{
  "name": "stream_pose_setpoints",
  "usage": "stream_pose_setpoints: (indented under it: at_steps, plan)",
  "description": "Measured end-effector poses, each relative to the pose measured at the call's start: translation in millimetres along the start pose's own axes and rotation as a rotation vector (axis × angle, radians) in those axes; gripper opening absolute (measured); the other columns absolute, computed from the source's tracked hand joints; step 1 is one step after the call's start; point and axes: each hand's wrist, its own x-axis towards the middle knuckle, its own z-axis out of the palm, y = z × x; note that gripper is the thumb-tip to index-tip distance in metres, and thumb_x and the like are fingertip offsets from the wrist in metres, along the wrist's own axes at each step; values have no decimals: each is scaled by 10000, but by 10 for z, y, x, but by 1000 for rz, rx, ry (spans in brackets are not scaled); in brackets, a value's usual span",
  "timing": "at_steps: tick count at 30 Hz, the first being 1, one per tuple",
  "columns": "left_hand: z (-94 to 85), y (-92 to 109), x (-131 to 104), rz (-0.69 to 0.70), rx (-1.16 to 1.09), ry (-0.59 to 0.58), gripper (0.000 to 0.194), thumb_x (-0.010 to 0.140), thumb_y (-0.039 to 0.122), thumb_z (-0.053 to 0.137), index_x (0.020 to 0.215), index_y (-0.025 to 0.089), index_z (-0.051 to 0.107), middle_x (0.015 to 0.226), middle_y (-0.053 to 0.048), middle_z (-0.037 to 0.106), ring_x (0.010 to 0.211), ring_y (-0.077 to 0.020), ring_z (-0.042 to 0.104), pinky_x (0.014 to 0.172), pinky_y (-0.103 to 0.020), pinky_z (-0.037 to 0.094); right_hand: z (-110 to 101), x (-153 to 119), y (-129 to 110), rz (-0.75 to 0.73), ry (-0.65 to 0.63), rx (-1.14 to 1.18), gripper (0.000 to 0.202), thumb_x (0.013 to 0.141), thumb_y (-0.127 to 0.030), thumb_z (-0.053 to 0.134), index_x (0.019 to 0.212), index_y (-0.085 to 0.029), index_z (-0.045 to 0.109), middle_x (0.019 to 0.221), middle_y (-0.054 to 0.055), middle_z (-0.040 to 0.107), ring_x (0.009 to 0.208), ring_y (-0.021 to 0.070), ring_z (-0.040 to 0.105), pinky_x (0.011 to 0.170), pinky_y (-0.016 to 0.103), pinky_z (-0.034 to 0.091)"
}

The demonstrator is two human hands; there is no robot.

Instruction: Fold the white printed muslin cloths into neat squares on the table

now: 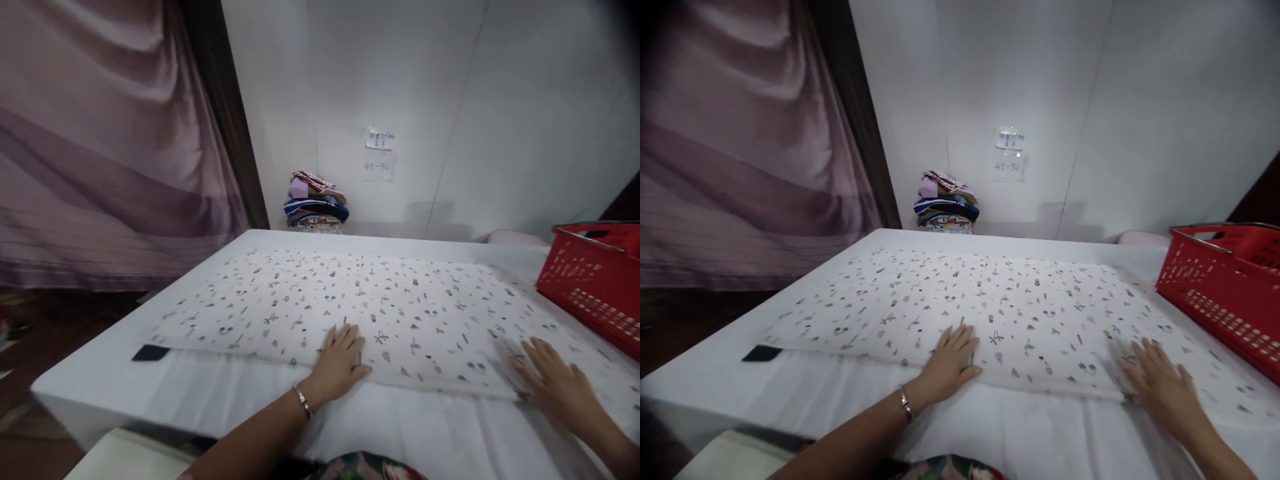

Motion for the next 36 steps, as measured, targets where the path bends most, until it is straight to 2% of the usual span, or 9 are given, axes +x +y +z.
stream_pose_setpoints:
  at_steps: [3,6,8,10,13,16,21,30,36]
  plan:
    - [-41,-78,-195,-71,30,14,671,886,637,295,1401,213,373,1529,-90,225,1417,-274,150,1139,-523,119,160,45,-1073,-154,-120,4,736,764,-661,325,1449,-397,262,1504,25,279,1401,254,144,1141,522,145]
    - [-82,-146,-351,-71,57,-1,649,882,607,364,1404,223,371,1516,-77,268,1407,-258,193,1139,-492,157,263,-32,-2010,-379,-306,26,680,855,-639,264,1474,-362,218,1538,-73,136,1417,247,89,1177,455,98]
    - [-105,-193,-434,-57,75,9,580,886,548,419,1382,246,405,1492,-56,328,1387,-243,252,1130,-468,200,306,-111,-2432,-508,-409,45,668,883,-604,286,1486,-334,189,1542,-56,100,1420,248,71,1172,458,67]
    - [-120,-239,-495,-50,90,58,478,898,462,453,1327,253,472,1443,-48,414,1342,-237,339,1108,-454,257,347,-196,-2694,-626,-523,51,664,896,-576,321,1487,-296,206,1540,-11,129,1419,254,88,1158,483,77]
    - [-116,-288,-533,-16,99,163,336,902,313,476,1220,245,556,1336,-45,535,1245,-220,456,1054,-428,345,425,-324,-2887,-809,-581,57,633,913,-502,359,1474,-225,263,1530,54,195,1412,256,137,1140,507,106]
    - [-92,-286,-508,22,116,216,298,895,191,446,1152,245,587,1259,-26,593,1179,-196,506,1014,-396,387,525,-446,-2984,-921,-487,24,559,897,-301,401,1442,-188,343,1500,77,297,1391,241,215,1133,489,145]
    - [-45,-235,-423,49,88,201,384,830,75,443,1157,224,581,1254,-12,595,1154,-175,515,996,-343,395,676,-579,-3141,-937,-297,-77,566,791,-40,380,1336,-140,495,1333,133,518,1188,249,472,999,424,364]
    - [-77,-447,-471,-107,153,220,379,766,59,472,1088,215,598,1267,-19,579,1154,-190,500,937,-348,407,741,-592,-3319,-938,-130,-206,478,796,40,351,1093,-168,663,976,95,636,862,223,587,693,304,472]
    - [-238,-847,-698,-295,225,205,316,791,82,466,1033,223,613,1209,1,610,1133,-168,502,930,-312,399,908,-586,-3194,-983,-152,-149,481,791,19,331,993,-205,705,970,95,648,878,225,620,734,300,522]
